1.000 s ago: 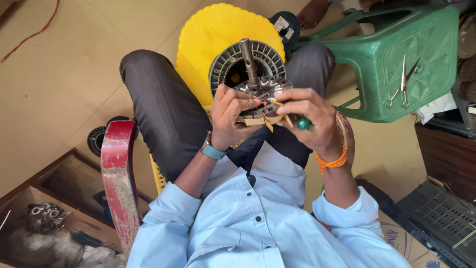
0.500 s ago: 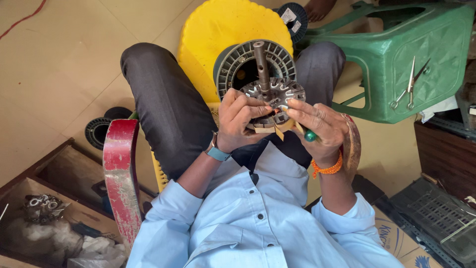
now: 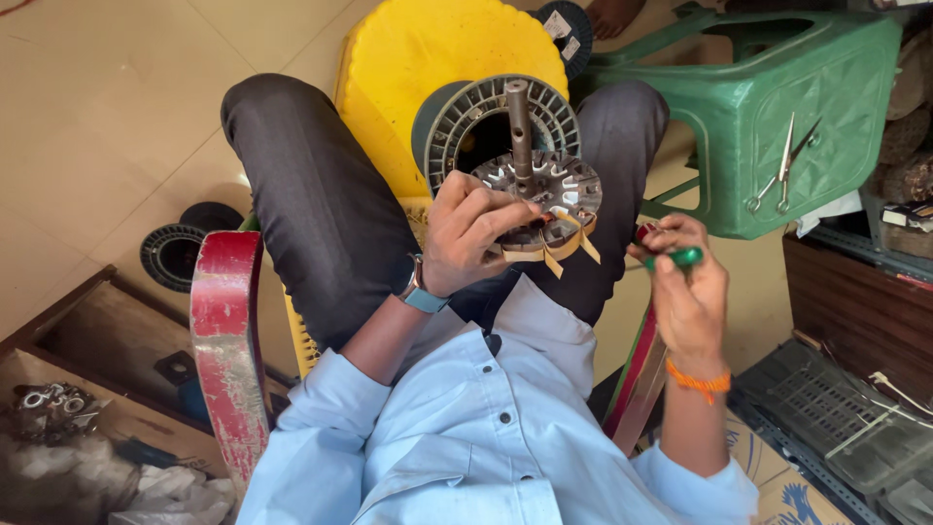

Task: The person uses a screwdriver to pry and adjust components on a disassembled motor rotor held on the lap. The person then uses fingers to manipulate and align small parts on the rotor.

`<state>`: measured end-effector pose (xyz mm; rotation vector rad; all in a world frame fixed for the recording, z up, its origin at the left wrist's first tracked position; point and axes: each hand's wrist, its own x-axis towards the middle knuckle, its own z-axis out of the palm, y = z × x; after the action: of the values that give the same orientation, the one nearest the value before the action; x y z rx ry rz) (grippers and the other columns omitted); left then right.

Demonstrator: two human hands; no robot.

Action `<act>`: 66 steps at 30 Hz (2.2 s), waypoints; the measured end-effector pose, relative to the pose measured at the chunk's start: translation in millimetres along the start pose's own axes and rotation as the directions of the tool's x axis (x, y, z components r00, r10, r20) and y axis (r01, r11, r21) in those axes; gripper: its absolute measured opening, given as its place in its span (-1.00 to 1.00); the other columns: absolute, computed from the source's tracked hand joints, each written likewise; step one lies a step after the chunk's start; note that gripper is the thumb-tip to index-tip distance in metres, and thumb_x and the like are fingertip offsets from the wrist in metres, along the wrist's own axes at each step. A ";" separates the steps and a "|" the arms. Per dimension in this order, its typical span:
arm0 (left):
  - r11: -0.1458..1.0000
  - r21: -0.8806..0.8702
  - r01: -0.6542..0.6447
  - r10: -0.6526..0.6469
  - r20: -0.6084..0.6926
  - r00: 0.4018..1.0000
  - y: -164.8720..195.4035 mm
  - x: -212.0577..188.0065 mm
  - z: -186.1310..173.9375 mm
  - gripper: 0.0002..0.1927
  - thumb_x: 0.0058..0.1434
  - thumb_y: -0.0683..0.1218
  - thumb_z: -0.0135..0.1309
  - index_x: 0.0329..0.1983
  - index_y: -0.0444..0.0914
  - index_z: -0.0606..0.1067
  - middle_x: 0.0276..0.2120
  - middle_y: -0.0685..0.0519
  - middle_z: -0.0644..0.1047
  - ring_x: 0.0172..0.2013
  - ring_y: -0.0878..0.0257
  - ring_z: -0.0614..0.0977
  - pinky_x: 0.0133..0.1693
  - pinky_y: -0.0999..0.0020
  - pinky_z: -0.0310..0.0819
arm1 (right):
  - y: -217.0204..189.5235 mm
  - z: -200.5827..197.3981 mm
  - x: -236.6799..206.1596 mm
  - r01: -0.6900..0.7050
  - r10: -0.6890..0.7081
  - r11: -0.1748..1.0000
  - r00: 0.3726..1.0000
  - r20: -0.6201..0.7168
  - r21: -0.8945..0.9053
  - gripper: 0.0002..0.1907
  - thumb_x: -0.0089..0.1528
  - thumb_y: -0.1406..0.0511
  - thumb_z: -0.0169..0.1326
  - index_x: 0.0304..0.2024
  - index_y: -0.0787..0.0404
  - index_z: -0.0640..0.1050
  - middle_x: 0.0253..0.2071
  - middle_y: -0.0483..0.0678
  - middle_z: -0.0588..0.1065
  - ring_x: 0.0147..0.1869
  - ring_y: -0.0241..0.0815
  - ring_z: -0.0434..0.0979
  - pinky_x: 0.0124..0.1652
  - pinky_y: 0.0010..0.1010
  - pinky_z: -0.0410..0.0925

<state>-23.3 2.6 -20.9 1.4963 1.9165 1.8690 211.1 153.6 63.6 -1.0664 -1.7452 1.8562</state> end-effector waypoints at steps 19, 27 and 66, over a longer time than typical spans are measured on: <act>1.000 -0.015 0.017 -0.018 -0.055 0.998 -0.7 7.2 -5.7 -0.63 0.07 -0.01 0.46 -0.15 -0.24 0.61 -0.23 0.11 0.60 -0.28 0.15 0.46 -0.25 0.28 0.33 | -88.5 28.1 25.8 0.289 -0.298 0.950 0.953 -0.063 -0.119 -0.46 0.28 0.28 0.43 0.14 0.33 0.40 -0.18 0.16 0.59 -0.12 -0.01 0.68 -0.13 -0.14 0.55; 0.997 -0.019 0.073 -0.074 -0.076 0.994 0.2 6.9 -8.4 -0.67 0.05 -0.03 0.45 -0.19 -0.22 0.61 -0.24 0.15 0.60 -0.28 0.17 0.46 -0.26 0.26 0.32 | -95.9 66.5 60.5 0.238 -0.221 0.944 0.970 0.096 -0.227 -0.48 0.25 0.26 0.42 0.04 0.37 0.41 -0.20 0.17 0.58 -0.14 -0.01 0.70 -0.10 -0.21 0.62; 0.999 -0.005 0.032 -0.033 -0.086 0.996 2.7 5.5 -9.5 -0.61 0.03 0.02 0.49 -0.19 -0.22 0.60 -0.24 0.13 0.60 -0.28 0.16 0.47 -0.25 0.26 0.32 | -80.3 58.9 53.3 0.097 -0.095 0.994 0.994 0.049 -0.041 -0.54 0.34 0.22 0.41 -0.01 0.37 0.44 -0.17 0.16 0.57 -0.15 -0.07 0.66 -0.11 -0.26 0.59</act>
<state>-30.7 -1.3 -13.4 1.3963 1.9595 1.9529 115.9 164.8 123.3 -0.9439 -1.8377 1.8067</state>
